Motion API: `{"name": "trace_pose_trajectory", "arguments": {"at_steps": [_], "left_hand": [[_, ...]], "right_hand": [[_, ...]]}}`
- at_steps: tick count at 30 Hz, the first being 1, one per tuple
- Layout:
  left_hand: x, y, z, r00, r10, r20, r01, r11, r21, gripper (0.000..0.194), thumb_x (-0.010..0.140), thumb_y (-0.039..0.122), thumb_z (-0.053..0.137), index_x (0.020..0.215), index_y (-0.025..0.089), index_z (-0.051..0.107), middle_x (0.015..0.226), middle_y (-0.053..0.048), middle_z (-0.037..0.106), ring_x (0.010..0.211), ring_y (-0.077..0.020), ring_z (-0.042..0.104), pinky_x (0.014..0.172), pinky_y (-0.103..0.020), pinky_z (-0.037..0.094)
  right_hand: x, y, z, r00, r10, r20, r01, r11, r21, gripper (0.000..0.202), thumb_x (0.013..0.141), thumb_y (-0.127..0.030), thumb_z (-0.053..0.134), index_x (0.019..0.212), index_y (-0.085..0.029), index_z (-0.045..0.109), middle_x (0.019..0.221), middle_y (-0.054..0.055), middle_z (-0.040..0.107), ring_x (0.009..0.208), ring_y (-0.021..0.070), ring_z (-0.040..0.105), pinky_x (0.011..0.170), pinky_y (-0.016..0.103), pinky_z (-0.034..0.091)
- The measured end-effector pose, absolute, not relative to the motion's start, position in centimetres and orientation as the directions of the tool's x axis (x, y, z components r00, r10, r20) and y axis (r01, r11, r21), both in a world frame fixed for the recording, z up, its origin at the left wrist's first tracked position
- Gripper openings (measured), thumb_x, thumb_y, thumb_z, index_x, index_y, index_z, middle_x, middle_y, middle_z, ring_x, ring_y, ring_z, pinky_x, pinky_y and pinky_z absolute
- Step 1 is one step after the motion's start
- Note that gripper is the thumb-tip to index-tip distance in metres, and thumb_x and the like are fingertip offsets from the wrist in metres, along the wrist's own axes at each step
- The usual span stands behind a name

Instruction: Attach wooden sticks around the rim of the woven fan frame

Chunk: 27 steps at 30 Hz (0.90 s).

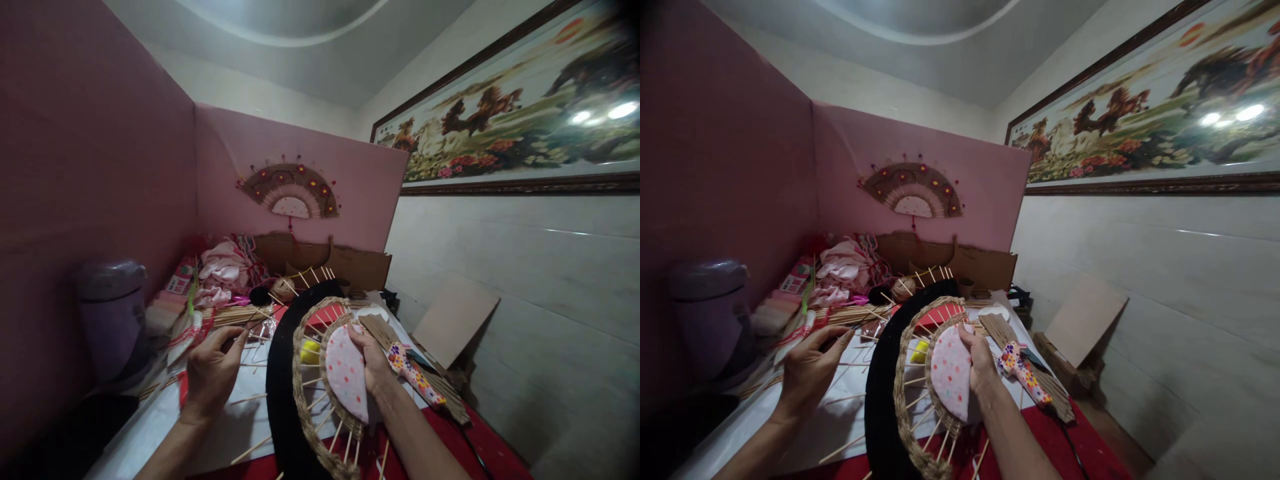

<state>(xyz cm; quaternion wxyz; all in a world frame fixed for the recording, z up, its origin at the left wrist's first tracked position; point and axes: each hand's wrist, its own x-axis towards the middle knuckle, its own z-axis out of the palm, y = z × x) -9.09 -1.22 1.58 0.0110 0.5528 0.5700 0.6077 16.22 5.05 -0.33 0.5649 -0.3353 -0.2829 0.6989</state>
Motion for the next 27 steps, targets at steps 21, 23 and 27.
{"name": "trace_pose_trajectory", "arguments": {"at_steps": [21, 23, 27], "left_hand": [[-8.60, -1.11, 1.04, -0.091, 0.701, 0.707, 0.792, -0.379, 0.478, 0.024, 0.080, 0.034, 0.048, 0.091, 0.022, 0.065, 0.081, -0.005, 0.066, 0.073, -0.0176, 0.059, 0.065, -0.025, 0.040], [-8.61, -1.06, 0.93, -0.114, 0.686, 0.719, 0.769, -0.397, 0.500, 0.026, 0.081, 0.031, 0.046, 0.100, 0.021, 0.061, 0.091, -0.006, 0.067, 0.082, -0.0187, 0.060, 0.070, -0.025, 0.041], [-8.59, -1.03, 0.66, -0.138, 0.687, 0.713, 0.790, -0.358, 0.498, 0.018, 0.080, 0.031, 0.047, 0.085, 0.021, 0.061, 0.081, -0.006, 0.068, 0.074, -0.0197, 0.062, 0.067, -0.027, 0.041]], "right_hand": [[16.17, 5.11, 0.08, 0.046, 0.994, -0.099, -0.653, -0.045, -0.756, 0.016, 0.062, -0.017, 0.068, 0.063, -0.019, 0.052, 0.051, -0.002, 0.064, 0.065, 0.0215, 0.066, 0.067, 0.036, 0.052], [16.18, 5.12, 0.08, 0.052, 0.993, -0.104, -0.661, -0.044, -0.749, 0.018, 0.061, -0.017, 0.069, 0.062, -0.020, 0.051, 0.050, -0.002, 0.063, 0.065, 0.0212, 0.066, 0.067, 0.036, 0.052], [16.08, 4.97, 0.29, 0.031, 0.988, -0.149, -0.690, -0.086, -0.718, 0.015, 0.063, -0.016, 0.068, 0.064, -0.019, 0.053, 0.053, -0.001, 0.065, 0.067, 0.0214, 0.066, 0.067, 0.036, 0.052]]}}
